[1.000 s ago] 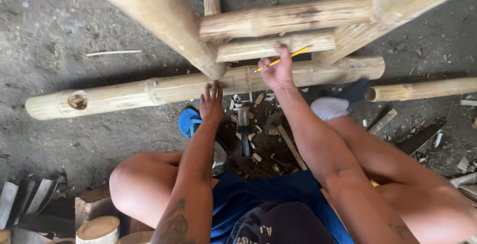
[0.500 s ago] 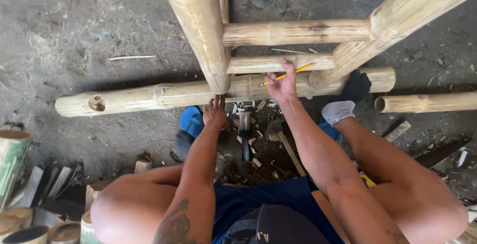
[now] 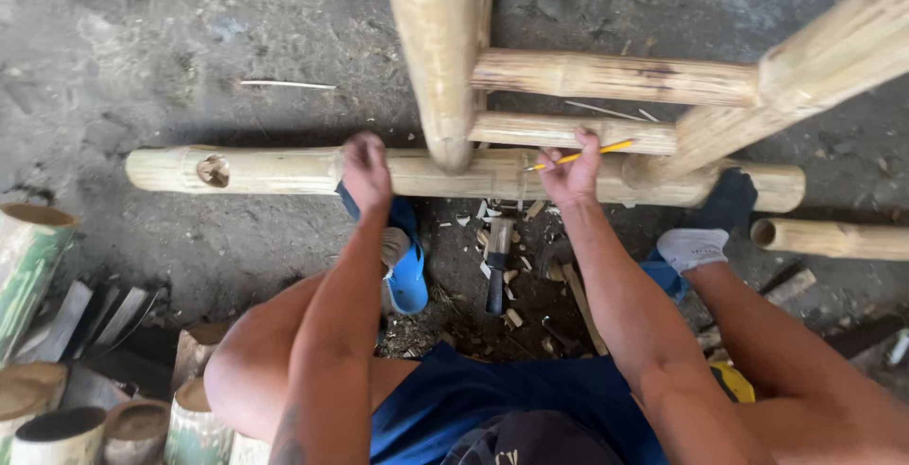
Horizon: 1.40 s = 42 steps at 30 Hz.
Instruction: The person uses a chisel and hammer to carve a hole into a bamboo pole, then marks and fits another bamboo piece into the joint. The person repeatedly hammers the chisel to shape the bamboo and checks the fit of the joint.
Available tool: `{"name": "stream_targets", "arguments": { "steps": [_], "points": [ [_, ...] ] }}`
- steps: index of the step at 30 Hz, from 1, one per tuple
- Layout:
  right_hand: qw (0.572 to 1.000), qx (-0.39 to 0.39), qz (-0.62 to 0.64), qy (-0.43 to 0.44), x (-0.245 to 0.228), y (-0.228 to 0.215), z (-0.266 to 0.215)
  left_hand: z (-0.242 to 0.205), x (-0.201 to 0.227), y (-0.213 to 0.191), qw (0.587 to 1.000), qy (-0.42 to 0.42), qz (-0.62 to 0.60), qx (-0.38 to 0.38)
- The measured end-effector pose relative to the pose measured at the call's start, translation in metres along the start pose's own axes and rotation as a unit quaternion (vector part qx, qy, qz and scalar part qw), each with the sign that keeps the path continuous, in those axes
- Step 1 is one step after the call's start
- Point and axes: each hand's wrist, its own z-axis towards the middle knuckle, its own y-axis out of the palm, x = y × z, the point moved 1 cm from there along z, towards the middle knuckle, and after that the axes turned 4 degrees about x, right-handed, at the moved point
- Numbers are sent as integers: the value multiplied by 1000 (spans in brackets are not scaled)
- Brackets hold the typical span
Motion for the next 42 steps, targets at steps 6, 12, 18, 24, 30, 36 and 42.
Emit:
{"name": "stream_targets", "arguments": {
  "steps": [6,12,18,24,30,36,42],
  "points": [
    [1000,7,-5,14,31,4,1,87,134,-1,903,81,-380,-183],
    [997,14,-69,17,32,8,-12,75,206,-3,951,222,-181,-118],
    [929,34,-335,-156,-16,-82,-39,70,196,1,953,226,-179,-92],
    [959,181,-118,-184,-141,-173,-61,64,210,-5,954,260,-138,-50],
    [959,195,-97,-183,-222,-185,-44,17,276,37,851,517,-97,-11],
    [914,192,-290,-209,-183,-179,-25,-62,304,140,774,532,272,-210],
    [686,-57,-626,-367,-133,-163,-23,-55,286,145,768,524,287,-231]
  ]
}}
